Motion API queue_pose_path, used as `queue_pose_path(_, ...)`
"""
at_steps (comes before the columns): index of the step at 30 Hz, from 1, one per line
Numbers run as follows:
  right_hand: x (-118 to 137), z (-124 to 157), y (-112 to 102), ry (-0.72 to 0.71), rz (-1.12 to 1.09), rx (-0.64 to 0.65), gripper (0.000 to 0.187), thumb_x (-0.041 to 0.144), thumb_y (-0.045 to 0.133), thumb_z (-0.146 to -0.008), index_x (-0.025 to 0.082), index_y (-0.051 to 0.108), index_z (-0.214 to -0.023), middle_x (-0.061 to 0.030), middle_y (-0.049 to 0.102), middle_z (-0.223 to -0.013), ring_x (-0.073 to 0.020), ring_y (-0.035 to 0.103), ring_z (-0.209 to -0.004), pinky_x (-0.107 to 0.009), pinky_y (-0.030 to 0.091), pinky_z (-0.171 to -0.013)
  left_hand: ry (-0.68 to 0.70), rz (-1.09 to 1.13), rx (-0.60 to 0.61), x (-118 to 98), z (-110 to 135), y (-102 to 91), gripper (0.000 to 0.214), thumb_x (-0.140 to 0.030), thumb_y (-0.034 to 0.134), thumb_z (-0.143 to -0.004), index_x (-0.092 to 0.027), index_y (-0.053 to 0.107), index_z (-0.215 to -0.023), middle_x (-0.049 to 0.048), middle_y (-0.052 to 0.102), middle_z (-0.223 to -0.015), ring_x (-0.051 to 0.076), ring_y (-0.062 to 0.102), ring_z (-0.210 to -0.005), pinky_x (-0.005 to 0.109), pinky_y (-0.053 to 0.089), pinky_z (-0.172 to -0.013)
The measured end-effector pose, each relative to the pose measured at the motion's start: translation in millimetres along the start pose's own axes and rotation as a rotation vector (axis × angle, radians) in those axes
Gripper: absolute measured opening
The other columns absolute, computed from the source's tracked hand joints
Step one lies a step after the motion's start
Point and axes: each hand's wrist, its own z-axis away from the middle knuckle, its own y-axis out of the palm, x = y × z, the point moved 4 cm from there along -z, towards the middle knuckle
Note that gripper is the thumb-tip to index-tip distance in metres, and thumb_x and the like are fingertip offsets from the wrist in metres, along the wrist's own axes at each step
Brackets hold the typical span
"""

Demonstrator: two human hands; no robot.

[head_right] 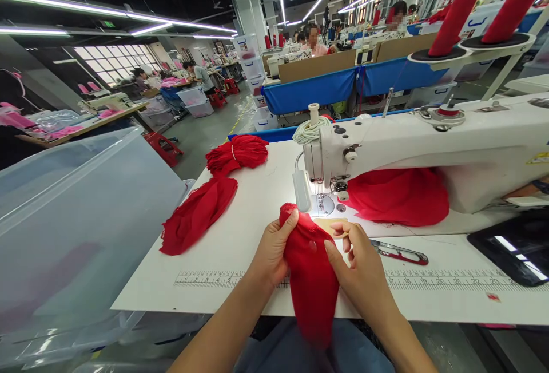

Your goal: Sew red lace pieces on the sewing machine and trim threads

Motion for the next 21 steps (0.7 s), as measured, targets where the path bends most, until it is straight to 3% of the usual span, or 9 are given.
queue_pose_path(3, 11.7, 0.9, 0.8, -0.134, 0.127, -0.079, 0.033, 0.055, 0.054, -0.086, 0.023, 0.06, -0.082, -0.0029, 0.062, -0.078, -0.0151, 0.052, -0.061, -0.028, 0.042, -0.056, 0.023, -0.042, 0.032, 2.9, 5.8, 3.3, 0.043, -0.046, 0.089, -0.054, -0.012, 0.068, -0.068, 0.0048, 0.068, -0.062, 0.019, 0.065, -0.063, 0.029, 0.052, -0.065)
queue_pose_path(9, 20.7, 2.9, 10.1, -0.275, 0.274, -0.067, 0.038, 0.048, 0.048, -0.093, 0.023, 0.051, -0.065, 0.0026, 0.055, -0.057, -0.0119, 0.048, -0.05, -0.025, 0.034, -0.048, 0.027, -0.077, 0.052, 6.7, 9.3, -0.4, 0.04, -0.044, 0.088, -0.057, -0.011, 0.066, -0.064, 0.0031, 0.066, -0.062, 0.011, 0.058, -0.058, 0.024, 0.048, -0.062)
queue_pose_path(12, 18.2, 4.7, 11.0, -0.277, 0.289, -0.03, 0.038, 0.046, 0.048, -0.093, 0.023, 0.05, -0.063, 0.0036, 0.053, -0.053, -0.0111, 0.046, -0.045, -0.025, 0.031, -0.044, 0.074, -0.159, 0.051, 1.6, 6.1, -8.3, 0.039, -0.041, 0.088, -0.058, -0.011, 0.064, -0.063, 0.0012, 0.062, -0.06, 0.008, 0.052, -0.054, 0.02, 0.043, -0.056)
queue_pose_path(17, 16.7, 5.2, 13.5, -0.23, 0.155, 0.074, 0.034, 0.042, 0.048, -0.092, 0.023, 0.053, -0.064, 0.0033, 0.055, -0.054, -0.0105, 0.048, -0.046, -0.023, 0.037, -0.045, 0.078, -0.146, 0.058, -8.9, 0.0, -16.2, 0.043, -0.043, 0.088, -0.057, -0.012, 0.058, -0.06, -0.0018, 0.056, -0.055, 0.006, 0.047, -0.05, 0.019, 0.04, -0.054)
queue_pose_path(21, 26.6, 11.8, 22.6, -0.226, 0.071, 0.16, 0.036, 0.037, 0.045, -0.092, 0.024, 0.042, -0.059, 0.005, 0.045, -0.048, -0.0097, 0.041, -0.041, -0.023, 0.032, -0.04, 0.064, -0.122, 0.012, -10.9, -2.5, -15.9, 0.052, -0.05, 0.088, -0.054, -0.015, 0.05, -0.056, -0.0054, 0.048, -0.049, 0.004, 0.04, -0.044, 0.018, 0.034, -0.048)
